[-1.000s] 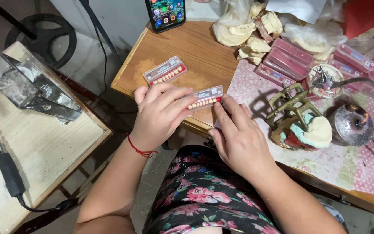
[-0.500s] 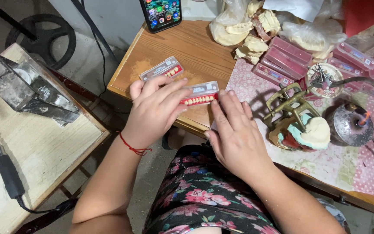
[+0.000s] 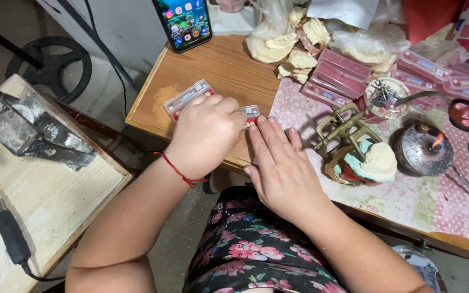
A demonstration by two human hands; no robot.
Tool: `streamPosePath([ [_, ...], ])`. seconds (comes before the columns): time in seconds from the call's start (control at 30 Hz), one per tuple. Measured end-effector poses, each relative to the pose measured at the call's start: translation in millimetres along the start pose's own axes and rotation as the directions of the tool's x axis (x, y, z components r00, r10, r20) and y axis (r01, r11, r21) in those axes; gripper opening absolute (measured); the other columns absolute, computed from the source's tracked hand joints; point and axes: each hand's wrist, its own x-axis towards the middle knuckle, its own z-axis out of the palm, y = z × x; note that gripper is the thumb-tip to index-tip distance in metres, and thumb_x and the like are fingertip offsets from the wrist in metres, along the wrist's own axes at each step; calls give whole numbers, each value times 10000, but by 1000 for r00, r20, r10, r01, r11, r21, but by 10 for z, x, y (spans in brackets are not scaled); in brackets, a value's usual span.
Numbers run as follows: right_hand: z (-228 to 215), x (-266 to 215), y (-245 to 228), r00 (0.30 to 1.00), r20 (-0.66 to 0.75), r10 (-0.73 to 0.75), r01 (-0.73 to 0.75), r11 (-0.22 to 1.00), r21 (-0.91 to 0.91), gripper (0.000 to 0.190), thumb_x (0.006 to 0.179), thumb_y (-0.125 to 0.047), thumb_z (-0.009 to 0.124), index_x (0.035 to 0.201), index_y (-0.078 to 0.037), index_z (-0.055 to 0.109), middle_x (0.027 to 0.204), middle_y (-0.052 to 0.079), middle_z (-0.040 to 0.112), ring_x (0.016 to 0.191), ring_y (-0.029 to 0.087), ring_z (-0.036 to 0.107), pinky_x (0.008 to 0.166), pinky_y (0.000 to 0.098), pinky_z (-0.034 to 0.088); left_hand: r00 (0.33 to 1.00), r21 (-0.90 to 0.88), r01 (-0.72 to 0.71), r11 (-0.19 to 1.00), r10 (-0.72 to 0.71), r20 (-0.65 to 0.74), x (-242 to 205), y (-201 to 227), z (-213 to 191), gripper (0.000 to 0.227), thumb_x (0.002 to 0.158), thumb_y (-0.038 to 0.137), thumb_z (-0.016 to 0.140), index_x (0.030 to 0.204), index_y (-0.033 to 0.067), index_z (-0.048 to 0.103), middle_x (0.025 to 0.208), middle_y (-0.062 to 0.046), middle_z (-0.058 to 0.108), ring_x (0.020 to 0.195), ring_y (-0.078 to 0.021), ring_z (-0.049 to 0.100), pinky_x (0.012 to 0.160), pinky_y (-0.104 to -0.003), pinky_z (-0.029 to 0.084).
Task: Waxing and sculpting a dental prosthesis model and positioning teeth using a heated tool
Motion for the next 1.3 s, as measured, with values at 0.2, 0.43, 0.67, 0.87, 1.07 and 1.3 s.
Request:
streamPosePath([
  [0.2, 10, -12, 19, 1000, -18, 0, 1, 999, 38, 734, 961, -317, 675, 1559, 9, 402, 1608, 262, 423, 1482, 428, 450, 1218, 584, 332, 984, 120, 35, 992, -55, 167, 69, 72, 57, 61, 794, 210, 708, 733, 205, 706, 761, -13, 653, 711, -261, 671, 509, -409, 497],
  [0.43, 26, -27, 22, 999, -36, 3, -2, 999, 37, 752, 941, -301, 701, 1556, 16, 405, 1606, 254, 430, 1488, 412, 447, 1231, 564, 333, 974, 107, 11, 994, -35, 222, 133, -2, 72, 76, 812, 194, 695, 737, 195, 683, 763, -37, 658, 687, -297, 673, 499, -445, 493],
  [0.67, 73, -47, 31, 998, 21, 55, -56, 997, 54, 749, 963, -367, 642, 1577, -10, 403, 1617, 213, 399, 1529, 350, 372, 1247, 530, 237, 983, -7, 29, 1000, -28, 181, 122, 19, -170, 63, 840, 167, 718, 826, 224, 695, 863, -6, 663, 815, -251, 692, 661, -357, 556],
  [0.87, 54, -50, 26, 999, 4, 38, -38, 998, 47, 748, 970, -361, 639, 1577, 2, 398, 1610, 226, 402, 1524, 360, 379, 1241, 534, 247, 960, -279, 179, 944, -105, 260, 42, -30, -236, 125, 834, 195, 764, 946, 139, 756, 1053, -74, 694, 1016, -338, 670, 837, -460, 561],
  [1.07, 25, -41, 19, 999, 6, 31, -31, 999, 40, 758, 952, -355, 666, 1568, 6, 412, 1593, 236, 416, 1507, 371, 402, 1228, 543, 274, 859, -341, 359, 869, -166, 484, 179, -178, -13, 164, 788, 250, 807, 902, 155, 737, 1044, -94, 675, 1043, -394, 665, 911, -499, 525],
  [1.3, 69, -75, 36, 999, -15, 52, -50, 995, 86, 728, 984, -370, 618, 1575, -3, 402, 1593, 230, 417, 1518, 371, 385, 1239, 545, 250, 747, -270, 381, 884, -122, 654, 464, -208, -39, 169, 791, 335, 778, 844, 179, 741, 995, -105, 692, 1043, -404, 685, 940, -493, 529],
])
